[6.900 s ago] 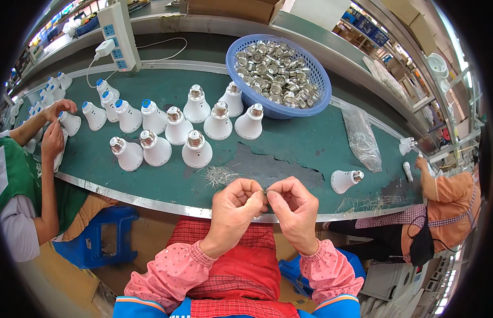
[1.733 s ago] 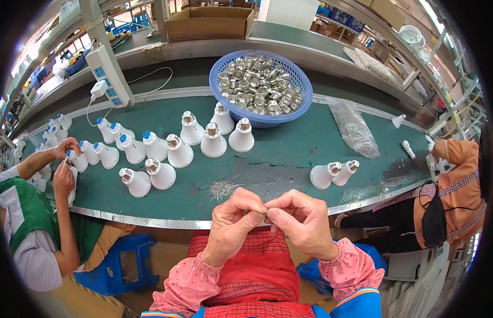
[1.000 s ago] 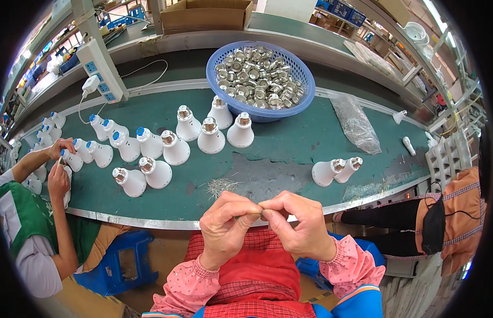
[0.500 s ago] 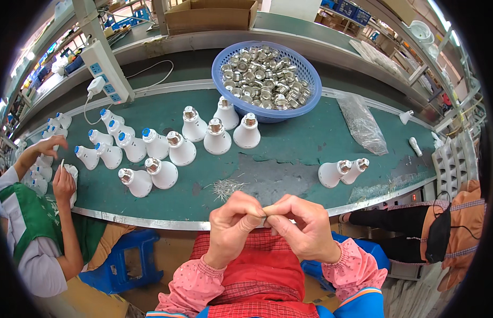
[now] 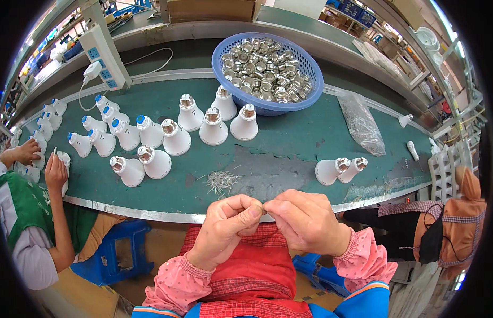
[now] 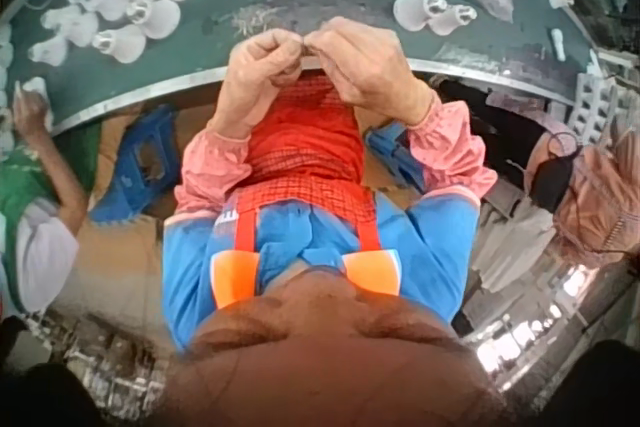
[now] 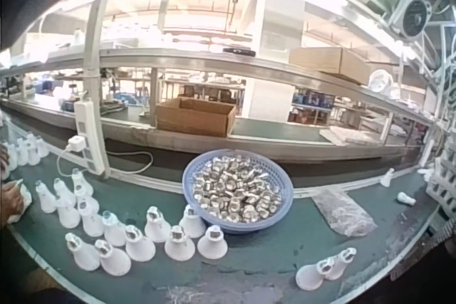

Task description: The person assembles LED light bulbs by hand, inserting internal components and metal bases into led bulb housings.

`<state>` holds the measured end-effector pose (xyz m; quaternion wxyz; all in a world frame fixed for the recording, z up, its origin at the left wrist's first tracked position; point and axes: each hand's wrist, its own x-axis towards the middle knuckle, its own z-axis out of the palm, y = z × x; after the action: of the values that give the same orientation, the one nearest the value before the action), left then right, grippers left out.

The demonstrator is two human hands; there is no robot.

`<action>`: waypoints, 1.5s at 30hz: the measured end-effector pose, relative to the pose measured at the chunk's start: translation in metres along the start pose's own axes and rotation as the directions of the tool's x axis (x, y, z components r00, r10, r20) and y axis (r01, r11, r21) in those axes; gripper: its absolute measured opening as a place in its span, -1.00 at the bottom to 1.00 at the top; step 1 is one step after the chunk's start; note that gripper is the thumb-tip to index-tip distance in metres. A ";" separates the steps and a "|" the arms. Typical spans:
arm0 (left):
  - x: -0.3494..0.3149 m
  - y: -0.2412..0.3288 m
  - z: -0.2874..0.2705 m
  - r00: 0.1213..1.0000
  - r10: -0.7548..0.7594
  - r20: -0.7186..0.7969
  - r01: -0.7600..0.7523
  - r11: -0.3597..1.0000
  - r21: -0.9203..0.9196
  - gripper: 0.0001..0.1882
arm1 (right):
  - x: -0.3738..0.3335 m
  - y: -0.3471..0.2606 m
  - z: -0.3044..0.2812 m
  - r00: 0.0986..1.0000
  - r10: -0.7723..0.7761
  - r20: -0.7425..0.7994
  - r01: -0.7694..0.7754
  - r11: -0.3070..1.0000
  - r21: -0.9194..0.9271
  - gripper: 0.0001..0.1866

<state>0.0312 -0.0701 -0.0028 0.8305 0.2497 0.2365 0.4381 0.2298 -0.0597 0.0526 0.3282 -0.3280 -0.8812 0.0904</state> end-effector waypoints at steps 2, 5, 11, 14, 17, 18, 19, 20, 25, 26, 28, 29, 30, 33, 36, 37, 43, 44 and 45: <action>0.000 0.002 0.003 1.000 -0.028 0.002 0.028 1.000 -0.005 -0.85 | -0.001 0.005 0.000 0.999 -0.031 0.007 0.031 0.999 -0.011 -0.74; 0.002 0.001 0.002 0.996 -0.081 0.029 0.083 0.995 -0.049 -0.84 | -0.004 0.008 0.003 0.999 -0.053 0.002 0.053 0.998 -0.024 -0.75; 0.006 -0.001 0.003 0.997 -0.069 0.045 0.073 0.991 -0.116 -0.86 | -0.010 0.006 0.002 0.966 0.254 0.045 -0.255 0.914 0.316 -0.84; 0.006 -0.003 0.010 0.993 0.115 -0.035 -0.113 0.992 0.065 -0.91 | -0.012 -0.003 -0.001 0.810 0.535 0.240 -0.557 0.574 0.601 -0.90; 0.006 -0.008 0.014 0.937 0.345 -0.047 -0.311 0.891 0.330 -0.94 | -0.011 -0.003 -0.004 0.677 0.610 0.411 -0.642 0.218 0.735 -0.88; 0.005 -0.009 0.015 0.895 0.446 -0.022 -0.392 0.809 0.438 -0.92 | -0.010 -0.003 -0.005 0.664 0.598 0.449 -0.642 0.149 0.752 -0.87; 0.005 -0.009 0.014 0.896 0.444 -0.020 -0.392 0.808 0.440 -0.92 | -0.009 -0.002 -0.006 0.665 0.598 0.447 -0.640 0.148 0.754 -0.87; 0.005 -0.010 0.012 0.865 0.500 0.023 -0.439 0.736 0.515 -0.92 | -0.008 -0.002 -0.007 0.651 0.591 0.475 -0.650 0.112 0.751 -0.87; 0.009 -0.012 0.001 0.771 0.609 0.187 -0.566 0.518 0.642 -0.87 | -0.009 -0.005 -0.005 0.680 0.579 0.451 -0.634 0.153 0.758 -0.85; 0.008 -0.012 0.001 0.758 0.625 0.188 -0.571 0.495 0.655 -0.88 | -0.008 -0.005 -0.006 0.673 0.580 0.458 -0.645 0.159 0.747 -0.85; 0.008 -0.013 0.002 0.745 0.639 0.193 -0.576 0.470 0.669 -0.88 | -0.008 -0.005 -0.005 0.668 0.582 0.463 -0.654 0.165 0.738 -0.85; 0.008 -0.013 0.003 0.738 0.648 0.187 -0.579 0.466 0.669 -0.89 | -0.010 -0.004 -0.004 0.679 0.576 0.455 -0.640 0.162 0.751 -0.86; 0.008 -0.014 0.004 0.732 0.657 0.181 -0.581 0.463 0.669 -0.89 | -0.011 -0.003 -0.003 0.690 0.569 0.447 -0.626 0.159 0.764 -0.86; 0.009 -0.014 0.003 0.708 0.675 0.205 -0.600 0.423 0.679 -0.89 | -0.013 -0.003 -0.002 0.690 0.561 0.458 -0.624 0.141 0.768 -0.86; 0.010 -0.015 0.002 0.709 0.670 0.220 -0.601 0.410 0.686 -0.88 | -0.018 0.001 0.002 0.722 0.549 0.421 -0.582 0.154 0.798 -0.84; 0.011 -0.015 0.002 0.710 0.669 0.221 -0.601 0.411 0.686 -0.88 | -0.018 0.001 0.002 0.721 0.550 0.420 -0.582 0.153 0.799 -0.84; 0.012 -0.019 -0.002 0.715 0.666 0.213 -0.603 0.432 0.671 -0.88 | -0.017 -0.001 0.004 0.699 0.574 0.426 -0.615 0.178 0.768 -0.87; 0.011 -0.021 -0.002 0.723 0.662 0.197 -0.597 0.456 0.660 -0.88 | -0.019 0.000 0.007 0.712 0.574 0.404 -0.599 0.195 0.777 -0.89; 0.011 -0.022 -0.002 0.731 0.658 0.182 -0.592 0.479 0.648 -0.88 | -0.020 0.000 0.009 0.724 0.574 0.383 -0.583 0.212 0.785 -0.90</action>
<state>0.0487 -0.0712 -0.0203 0.4536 0.5776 0.3072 0.6052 0.2355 -0.0717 0.0349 0.3840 -0.4162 -0.5198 0.6396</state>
